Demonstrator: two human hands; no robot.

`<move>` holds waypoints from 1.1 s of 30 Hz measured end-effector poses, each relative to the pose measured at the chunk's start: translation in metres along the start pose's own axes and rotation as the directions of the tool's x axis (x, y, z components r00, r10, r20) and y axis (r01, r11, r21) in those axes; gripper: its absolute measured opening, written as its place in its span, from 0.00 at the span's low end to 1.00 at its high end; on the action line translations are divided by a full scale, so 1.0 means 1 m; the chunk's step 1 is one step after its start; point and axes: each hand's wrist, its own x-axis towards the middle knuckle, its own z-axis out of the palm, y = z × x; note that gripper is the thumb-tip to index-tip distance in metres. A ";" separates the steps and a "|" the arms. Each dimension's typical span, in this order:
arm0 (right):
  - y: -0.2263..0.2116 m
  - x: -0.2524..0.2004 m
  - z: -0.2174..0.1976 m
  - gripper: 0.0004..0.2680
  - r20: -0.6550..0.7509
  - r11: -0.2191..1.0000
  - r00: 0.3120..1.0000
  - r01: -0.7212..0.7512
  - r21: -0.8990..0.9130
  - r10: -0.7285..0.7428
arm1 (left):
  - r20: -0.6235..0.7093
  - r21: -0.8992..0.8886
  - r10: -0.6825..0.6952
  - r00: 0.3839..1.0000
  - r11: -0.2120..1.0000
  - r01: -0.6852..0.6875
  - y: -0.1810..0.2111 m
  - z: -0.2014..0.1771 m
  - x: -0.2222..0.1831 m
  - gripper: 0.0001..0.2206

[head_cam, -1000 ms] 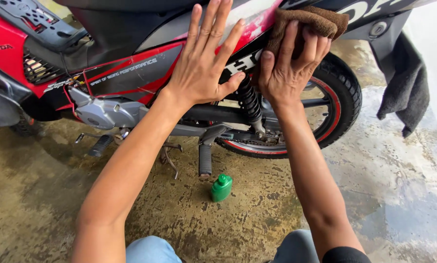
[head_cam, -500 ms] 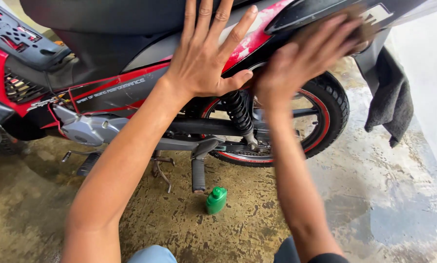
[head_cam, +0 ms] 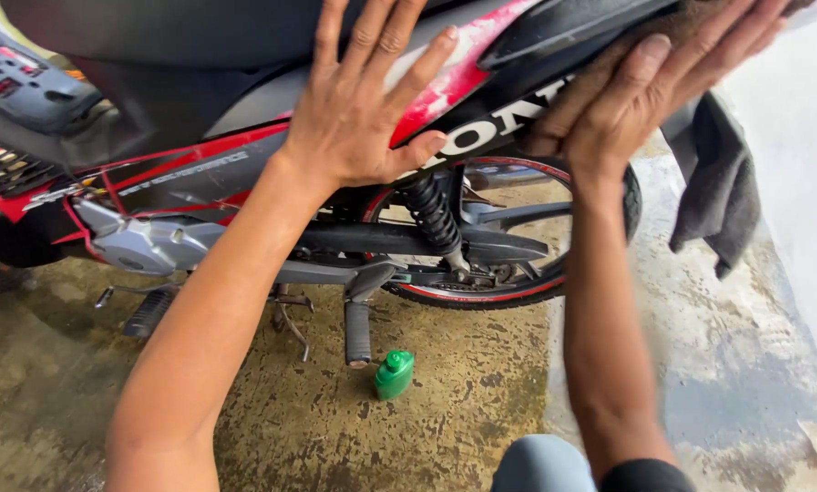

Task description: The person wipes the rear tire, chain, and swingarm of a red Honda motorcycle using a brown cloth. They then proceed to wipe the side fairing, engine casing, and front fender, moving systematically along the vehicle's side.

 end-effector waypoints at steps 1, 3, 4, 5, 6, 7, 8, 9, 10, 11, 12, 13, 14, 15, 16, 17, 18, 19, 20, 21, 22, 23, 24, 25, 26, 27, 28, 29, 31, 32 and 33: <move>-0.015 -0.010 0.010 0.23 -0.003 1.000 1.000 -0.002 -0.007 0.002 | 0.001 -0.005 0.006 1.000 1.000 -0.006 0.003 -0.002 0.001 0.34; -0.048 -0.030 0.030 0.22 -0.115 0.982 0.991 -0.091 -0.165 0.072 | -0.026 -0.042 -0.030 0.999 0.999 0.029 0.009 -0.007 -0.001 0.35; -0.067 -0.055 0.033 0.22 -0.114 0.981 0.991 -0.094 -0.171 0.075 | -0.022 -0.047 -0.028 0.999 0.999 0.026 0.011 -0.006 -0.002 0.35; -0.086 -0.075 0.039 0.24 -0.062 0.991 0.998 -0.013 -0.132 0.005 | -0.021 -0.047 -0.034 0.999 0.998 0.033 0.011 -0.006 -0.002 0.36; -0.104 -0.096 0.045 0.25 -0.014 0.994 0.997 0.068 -0.088 -0.070 | -0.019 -0.047 -0.041 0.999 0.998 0.040 0.011 -0.006 -0.001 0.37; -0.098 -0.099 0.039 0.25 -0.011 0.992 0.997 0.070 -0.102 -0.072 | -0.020 -0.061 -0.038 0.999 0.997 0.037 0.013 -0.002 -0.002 0.37; -0.092 -0.101 0.033 0.25 0.038 0.985 0.992 0.124 -0.117 -0.120 | -0.006 -0.052 -0.057 0.998 0.997 0.057 0.015 0.002 -0.002 0.38; -0.091 -0.100 0.037 0.25 0.073 0.978 0.983 0.174 -0.114 -0.167 | 0.005 -0.021 -0.072 0.997 0.997 0.072 0.009 0.000 -0.001 0.39; -0.080 -0.079 0.040 0.25 0.061 0.978 0.984 0.173 -0.112 -0.167 | 0.002 -0.014 -0.064 0.998 0.998 0.064 0.007 -0.004 0.000 0.39; -0.066 -0.058 0.039 0.24 -0.028 0.989 0.993 0.114 -0.089 -0.117 | -0.021 -0.014 -0.048 0.999 0.999 0.048 0.010 -0.004 -0.001 0.38; -0.052 -0.038 0.037 0.22 -0.117 0.996 0.991 0.059 -0.060 -0.066 | -0.043 -0.013 -0.032 0.999 0.999 0.032 0.012 -0.004 -0.002 0.38; -0.019 -0.013 0.028 0.22 -0.118 0.997 0.991 0.060 -0.058 -0.067 | -0.044 -0.011 -0.033 0.998 0.999 0.032 0.010 -0.004 -0.002 0.38; 0.014 0.011 0.019 0.21 -0.114 1.000 0.993 -0.003 -0.011 0.001 | -0.073 0.000 -0.017 0.997 1.000 0.017 0.008 -0.004 -0.002 0.37; 0.050 0.035 0.006 0.19 -0.109 0.997 0.992 -0.065 0.029 0.068 | -0.101 0.006 0.001 0.995 1.000 -0.001 0.009 -0.001 -0.002 0.36; 0.050 0.035 0.003 0.19 -0.109 0.998 0.992 -0.064 0.025 0.066 | -0.103 0.002 0.001 0.995 1.000 -0.001 0.009 0.001 -0.002 0.36; 0.050 0.036 -0.001 0.19 -0.115 0.998 0.991 -0.063 -0.003 0.062 | -0.071 0.000 -0.012 0.997 1.000 0.012 0.008 0.002 -0.002 0.37; 0.050 0.036 -0.005 0.20 -0.121 0.998 0.991 -0.062 -0.032 0.057 | -0.039 -0.001 -0.025 0.999 1.000 0.025 0.008 0.004 -0.001 0.38; 0.027 0.018 0.006 0.20 -0.120 0.998 0.991 -0.061 -0.036 0.056 | -0.040 -0.006 -0.025 0.999 1.000 0.025 0.009 0.004 -0.001 0.38; 0.004 0.000 0.016 0.20 -0.125 0.996 0.991 -0.060 -0.070 0.051 | -0.028 -0.013 -0.034 0.999 0.999 0.033 0.010 0.003 -0.001 0.37; -0.020 -0.017 0.031 0.21 -0.132 0.994 0.990 -0.057 -0.095 0.044 | -0.020 -0.011 -0.044 0.999 0.999 0.044 0.009 0.001 0.000 0.37; -0.023 -0.015 0.031 0.21 -0.133 0.994 0.990 -0.052 -0.091 0.040 | -0.024 -0.008 -0.046 0.999 0.999 0.045 0.010 0.001 -0.001 0.37; -0.026 -0.013 0.031 0.21 -0.141 0.992 0.989 -0.053 -0.118 0.036 | -0.058 -0.011 -0.030 0.998 0.999 0.030 0.011 0.001 -0.001 0.36; -0.029 -0.012 0.031 0.22 -0.148 0.988 0.988 -0.053 -0.144 0.031 | -0.092 -0.013 -0.015 0.996 1.000 0.014 0.011 0.001 -0.001 0.36; -0.048 -0.031 0.029 0.22 -0.149 0.988 0.988 -0.053 -0.147 0.031 | -0.092 -0.015 -0.014 0.996 1.000 0.012 0.012 -0.001 -0.001 0.36; -0.067 -0.050 0.027 0.24 -0.057 0.989 0.997 0.039 -0.144 -0.048 | -0.087 -0.028 -0.018 0.996 0.999 0.015 0.012 -0.002 -0.001 0.36; -0.087 -0.070 0.025 0.28 0.035 0.982 0.991 0.133 -0.131 -0.129 | -0.081 -0.041 -0.023 0.996 0.999 0.020 0.013 -0.004 -0.002 0.35; -0.073 -0.059 0.023 0.28 0.036 0.982 0.991 0.133 -0.133 -0.129 | -0.081 -0.043 -0.023 0.996 0.999 0.020 0.014 -0.002 -0.001 0.35; -0.061 -0.048 0.023 0.25 0.011 0.976 0.987 0.160 -0.146 -0.160 | -0.086 -0.040 -0.022 0.996 0.999 0.019 0.012 -0.002 -0.002 0.36; -0.023 -0.019 0.020 0.23 -0.015 0.969 0.981 0.187 -0.163 -0.192 | -0.092 -0.038 -0.019 0.996 0.999 0.015 0.010 -0.002 -0.002 0.36; 0.003 0.000 0.016 0.21 -0.074 0.995 0.993 0.091 -0.033 -0.093 | -0.094 -0.038 -0.016 0.995 0.999 0.012 0.010 -0.002 -0.002 0.35; 0.028 0.018 0.012 0.19 -0.118 0.994 0.993 0.000 0.105 0.012 | -0.096 -0.038 -0.016 0.995 0.999 0.013 0.009 -0.002 -0.003 0.35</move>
